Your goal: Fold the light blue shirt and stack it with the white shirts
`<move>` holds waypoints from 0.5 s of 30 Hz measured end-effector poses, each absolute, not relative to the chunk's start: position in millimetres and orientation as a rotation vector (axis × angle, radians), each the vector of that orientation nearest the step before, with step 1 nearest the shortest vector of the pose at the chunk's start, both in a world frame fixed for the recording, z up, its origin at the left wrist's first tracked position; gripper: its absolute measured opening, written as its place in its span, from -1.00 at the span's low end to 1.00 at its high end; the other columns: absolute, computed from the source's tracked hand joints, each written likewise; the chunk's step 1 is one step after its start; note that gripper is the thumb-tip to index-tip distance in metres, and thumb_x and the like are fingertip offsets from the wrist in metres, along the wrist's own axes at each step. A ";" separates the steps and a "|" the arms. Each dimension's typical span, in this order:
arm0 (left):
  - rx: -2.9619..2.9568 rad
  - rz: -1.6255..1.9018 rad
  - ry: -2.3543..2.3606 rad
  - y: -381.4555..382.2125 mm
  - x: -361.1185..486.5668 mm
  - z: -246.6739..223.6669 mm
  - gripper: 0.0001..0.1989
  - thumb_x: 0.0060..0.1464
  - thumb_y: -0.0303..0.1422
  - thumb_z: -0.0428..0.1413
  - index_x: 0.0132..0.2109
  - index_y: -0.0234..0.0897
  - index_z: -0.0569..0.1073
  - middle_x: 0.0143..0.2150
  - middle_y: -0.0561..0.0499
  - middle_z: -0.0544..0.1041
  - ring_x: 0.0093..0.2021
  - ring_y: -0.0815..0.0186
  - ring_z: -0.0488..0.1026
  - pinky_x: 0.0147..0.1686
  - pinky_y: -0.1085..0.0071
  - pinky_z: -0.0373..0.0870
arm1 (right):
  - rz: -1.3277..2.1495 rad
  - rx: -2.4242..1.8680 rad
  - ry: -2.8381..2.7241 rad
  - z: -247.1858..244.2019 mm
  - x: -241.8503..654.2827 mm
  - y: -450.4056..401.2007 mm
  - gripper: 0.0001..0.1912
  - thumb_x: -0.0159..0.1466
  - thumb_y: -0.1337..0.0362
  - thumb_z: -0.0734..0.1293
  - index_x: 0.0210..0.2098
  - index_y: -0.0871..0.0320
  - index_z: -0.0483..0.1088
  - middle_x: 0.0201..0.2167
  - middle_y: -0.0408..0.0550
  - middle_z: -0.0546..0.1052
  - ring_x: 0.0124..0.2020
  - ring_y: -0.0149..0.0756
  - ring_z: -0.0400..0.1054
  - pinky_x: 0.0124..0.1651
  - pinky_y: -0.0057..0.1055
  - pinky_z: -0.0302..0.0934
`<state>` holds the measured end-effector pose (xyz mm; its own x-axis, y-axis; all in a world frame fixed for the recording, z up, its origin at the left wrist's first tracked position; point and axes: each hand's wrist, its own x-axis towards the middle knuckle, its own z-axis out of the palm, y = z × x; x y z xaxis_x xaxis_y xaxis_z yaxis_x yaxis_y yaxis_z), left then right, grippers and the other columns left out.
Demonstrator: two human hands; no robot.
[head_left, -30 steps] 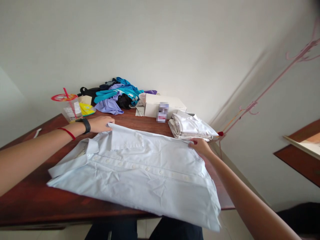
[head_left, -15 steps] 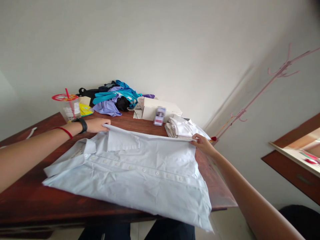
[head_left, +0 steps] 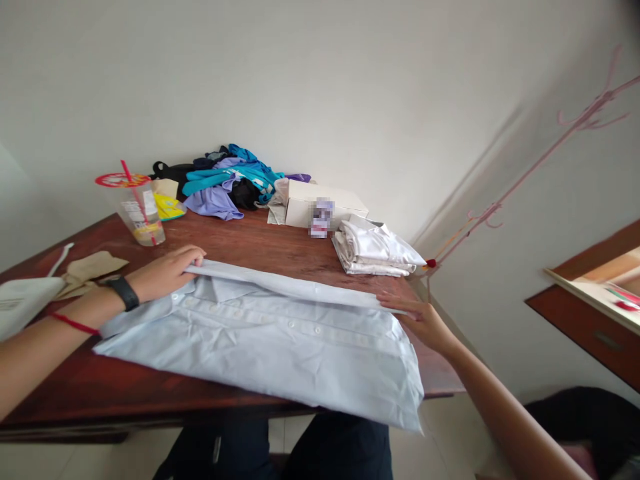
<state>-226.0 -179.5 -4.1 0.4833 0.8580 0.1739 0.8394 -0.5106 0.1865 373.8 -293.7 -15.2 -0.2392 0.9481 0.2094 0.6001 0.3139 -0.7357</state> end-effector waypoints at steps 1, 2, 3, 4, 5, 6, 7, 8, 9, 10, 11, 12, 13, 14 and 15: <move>2.664 0.397 1.513 -187.1 -227.0 -10.0 -0.90 0.12 -0.42 -0.08 -0.19 -0.20 0.23 0.11 -0.15 0.41 0.14 0.17 0.33 0.17 0.29 0.23 | 0.686 -1.366 -1.962 -22.3 375.4 -299.9 -0.59 0.33 -0.07 0.34 -0.04 0.03 0.63 0.09 0.04 0.57 0.29 0.04 0.31 0.38 0.04 0.14; 2.693 0.412 1.511 -193.8 -227.3 -14.7 -0.90 0.10 -0.43 -0.08 -0.20 -0.19 0.22 0.13 -0.17 0.39 0.17 0.15 0.32 0.18 0.27 0.23 | 0.671 -1.365 -1.987 -29.2 376.9 -304.8 -0.60 0.34 -0.04 0.33 -0.03 0.03 0.62 0.11 0.03 0.56 0.29 0.04 0.30 0.38 0.07 0.12; 2.721 0.420 1.511 -199.3 -227.3 -17.7 -0.90 0.09 -0.44 -0.08 -0.21 -0.19 0.23 0.13 -0.19 0.39 0.19 0.13 0.31 0.19 0.25 0.23 | 0.654 -1.362 -2.012 -35.4 378.4 -308.6 -0.62 0.35 -0.02 0.32 -0.01 0.03 0.62 0.12 0.04 0.56 0.29 0.04 0.30 0.37 0.10 0.12; 2.746 0.417 1.516 -203.7 -227.1 -19.1 -0.90 0.09 -0.44 -0.07 -0.21 -0.19 0.23 0.14 -0.20 0.39 0.19 0.12 0.32 0.19 0.23 0.24 | 0.638 -1.355 -2.035 -40.6 379.7 -311.4 -0.63 0.36 0.00 0.32 -0.01 0.03 0.61 0.13 0.05 0.55 0.29 0.06 0.31 0.36 0.12 0.13; 2.770 0.401 1.527 -207.1 -227.0 -19.0 -0.90 0.09 -0.45 -0.06 -0.21 -0.20 0.25 0.14 -0.21 0.39 0.19 0.10 0.33 0.17 0.21 0.26 | 0.625 -1.344 -2.053 -44.5 380.8 -313.6 -0.64 0.36 0.02 0.32 0.00 0.04 0.61 0.13 0.06 0.54 0.28 0.07 0.31 0.35 0.14 0.15; 2.794 0.373 1.537 -209.7 -227.0 -17.6 -0.91 0.09 -0.45 -0.05 -0.22 -0.20 0.26 0.16 -0.22 0.40 0.18 0.08 0.35 0.16 0.19 0.27 | 0.615 -1.329 -2.062 -47.2 381.6 -315.4 -0.64 0.36 0.03 0.32 0.01 0.04 0.61 0.13 0.07 0.54 0.29 0.07 0.30 0.34 0.15 0.17; 2.817 0.341 1.548 -211.7 -227.2 -15.4 -0.91 0.08 -0.46 -0.04 -0.23 -0.20 0.28 0.17 -0.21 0.40 0.19 0.07 0.35 0.16 0.17 0.28 | 0.609 -1.316 -2.061 -48.6 382.3 -316.9 -0.65 0.37 0.05 0.32 0.01 0.04 0.60 0.13 0.07 0.54 0.29 0.08 0.29 0.33 0.15 0.17; 2.836 0.309 1.558 -213.3 -227.6 -12.7 -0.90 0.06 -0.47 -0.02 -0.24 -0.20 0.29 0.19 -0.20 0.40 0.19 0.06 0.35 0.16 0.15 0.28 | 0.605 -1.306 -2.052 -48.8 382.9 -318.3 -0.65 0.37 0.05 0.32 0.02 0.04 0.60 0.14 0.07 0.54 0.30 0.07 0.28 0.33 0.15 0.17; 2.844 0.283 1.574 -214.6 -228.3 -10.1 -0.90 0.06 -0.48 -0.01 -0.25 -0.20 0.30 0.22 -0.19 0.40 0.20 0.05 0.36 0.17 0.14 0.28 | 0.601 -1.299 -2.034 -48.1 383.5 -319.7 -0.65 0.38 0.06 0.32 0.03 0.03 0.59 0.14 0.06 0.54 0.31 0.06 0.27 0.34 0.15 0.16; 2.838 0.264 1.599 -215.5 -229.0 -7.8 -0.89 0.06 -0.48 -0.01 -0.24 -0.21 0.32 0.25 -0.17 0.40 0.19 0.05 0.38 0.17 0.14 0.29 | 0.598 -1.295 -2.012 -47.0 384.3 -320.9 -0.66 0.38 0.06 0.32 0.04 0.02 0.59 0.14 0.05 0.53 0.31 0.05 0.26 0.35 0.14 0.15; 2.815 0.249 1.632 -216.3 -229.8 -6.2 -0.88 0.09 -0.48 -0.02 -0.21 -0.21 0.33 0.28 -0.16 0.39 0.17 0.06 0.41 0.16 0.14 0.31 | 0.596 -1.293 -1.989 -45.6 385.1 -321.9 -0.66 0.38 0.06 0.32 0.04 0.01 0.58 0.15 0.04 0.53 0.31 0.04 0.27 0.36 0.12 0.15; 2.782 0.232 1.671 -216.7 -230.6 -5.2 -0.86 0.12 -0.46 -0.03 -0.17 -0.22 0.35 0.29 -0.15 0.39 0.16 0.06 0.43 0.14 0.14 0.33 | 0.595 -1.293 -1.968 -44.4 386.1 -322.6 -0.67 0.38 0.06 0.32 0.04 0.00 0.58 0.15 0.03 0.53 0.30 0.03 0.28 0.36 0.11 0.15; 2.745 0.215 1.712 -216.9 -231.3 -4.9 -0.82 0.16 -0.45 -0.05 -0.11 -0.24 0.37 0.29 -0.16 0.40 0.17 0.06 0.44 0.14 0.14 0.34 | 0.599 -1.293 -1.951 -43.6 387.0 -322.9 -0.67 0.37 0.06 0.33 0.04 -0.01 0.58 0.16 0.02 0.53 0.29 0.02 0.30 0.36 0.09 0.15; 2.715 0.195 1.743 -216.9 -231.9 -4.9 -0.78 0.20 -0.44 -0.07 -0.05 -0.25 0.38 0.28 -0.18 0.42 0.19 0.05 0.43 0.14 0.13 0.34 | 0.606 -1.296 -1.937 -43.1 387.7 -322.7 -0.68 0.37 0.06 0.34 0.03 -0.01 0.59 0.16 0.02 0.52 0.28 0.02 0.32 0.36 0.08 0.16; 2.697 0.173 1.762 -216.9 -232.4 -5.0 -0.75 0.22 -0.44 -0.08 -0.01 -0.27 0.38 0.26 -0.19 0.44 0.23 0.04 0.40 0.15 0.13 0.34 | 0.611 -1.299 -1.923 -42.9 388.3 -322.3 -0.68 0.37 0.06 0.34 0.02 0.00 0.59 0.16 0.02 0.52 0.26 0.01 0.34 0.35 0.07 0.17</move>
<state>-232.4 -216.9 -5.0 0.3990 0.9069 0.1355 0.9159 -0.4012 -0.0121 388.3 -322.3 -42.9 -0.2278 0.9257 0.3020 0.5815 0.3781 -0.7203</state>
